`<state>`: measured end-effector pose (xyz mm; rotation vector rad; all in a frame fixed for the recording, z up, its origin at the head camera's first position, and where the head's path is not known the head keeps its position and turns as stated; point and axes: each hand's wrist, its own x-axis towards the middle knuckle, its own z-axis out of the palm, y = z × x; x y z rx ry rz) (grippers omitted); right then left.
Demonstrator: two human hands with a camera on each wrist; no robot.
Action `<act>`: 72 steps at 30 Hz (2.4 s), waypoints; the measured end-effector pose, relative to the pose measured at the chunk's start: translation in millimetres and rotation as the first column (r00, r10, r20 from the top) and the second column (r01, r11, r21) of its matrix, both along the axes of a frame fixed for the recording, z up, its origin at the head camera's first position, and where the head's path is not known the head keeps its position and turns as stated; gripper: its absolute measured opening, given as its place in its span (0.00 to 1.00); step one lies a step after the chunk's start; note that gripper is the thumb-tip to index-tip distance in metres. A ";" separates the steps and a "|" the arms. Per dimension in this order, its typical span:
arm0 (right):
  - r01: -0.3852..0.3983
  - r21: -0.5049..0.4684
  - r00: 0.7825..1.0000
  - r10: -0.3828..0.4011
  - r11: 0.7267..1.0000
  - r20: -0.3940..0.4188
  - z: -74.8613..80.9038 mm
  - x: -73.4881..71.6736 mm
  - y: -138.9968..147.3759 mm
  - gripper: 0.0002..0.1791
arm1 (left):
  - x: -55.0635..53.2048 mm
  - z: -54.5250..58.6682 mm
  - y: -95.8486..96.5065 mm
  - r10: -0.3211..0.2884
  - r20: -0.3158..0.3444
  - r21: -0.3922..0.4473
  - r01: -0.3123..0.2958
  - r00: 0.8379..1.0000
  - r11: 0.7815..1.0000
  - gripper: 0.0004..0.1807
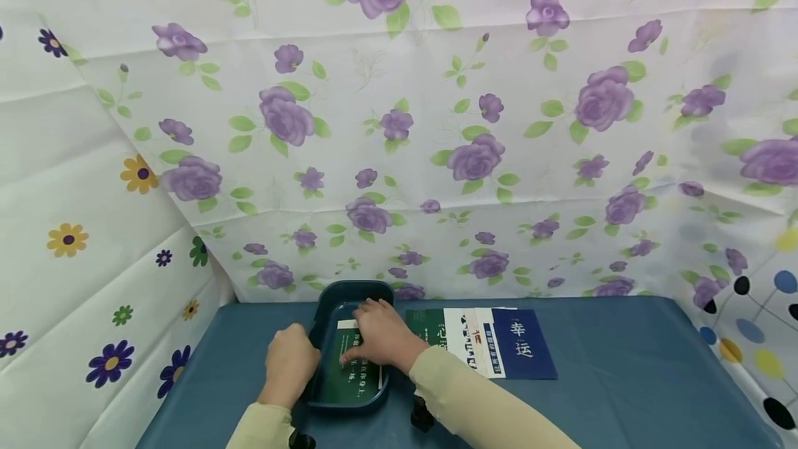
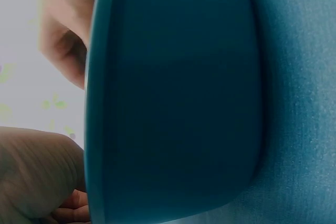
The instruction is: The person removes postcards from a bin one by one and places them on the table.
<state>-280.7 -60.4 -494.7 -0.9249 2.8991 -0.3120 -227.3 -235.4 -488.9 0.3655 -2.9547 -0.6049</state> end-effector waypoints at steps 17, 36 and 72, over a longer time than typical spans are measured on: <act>0.013 0.193 1.000 -0.010 0.981 -0.018 -9.7 -5.7 -11.2 0.48 | -1.4 -0.8 -0.8 0.012 0.003 0.005 -0.012 1.000 1.000 0.05; 0.031 0.200 0.998 -0.018 0.979 -0.066 -15.1 -7.4 -13.2 0.32 | -1.6 -2.0 -0.6 0.011 -0.011 -0.005 -0.011 1.000 1.000 0.07; 0.078 0.081 0.976 -0.060 0.994 -0.212 -16.3 -8.9 -11.0 0.38 | -1.4 -2.0 -0.3 0.005 -0.003 -0.021 -0.005 1.000 1.000 0.04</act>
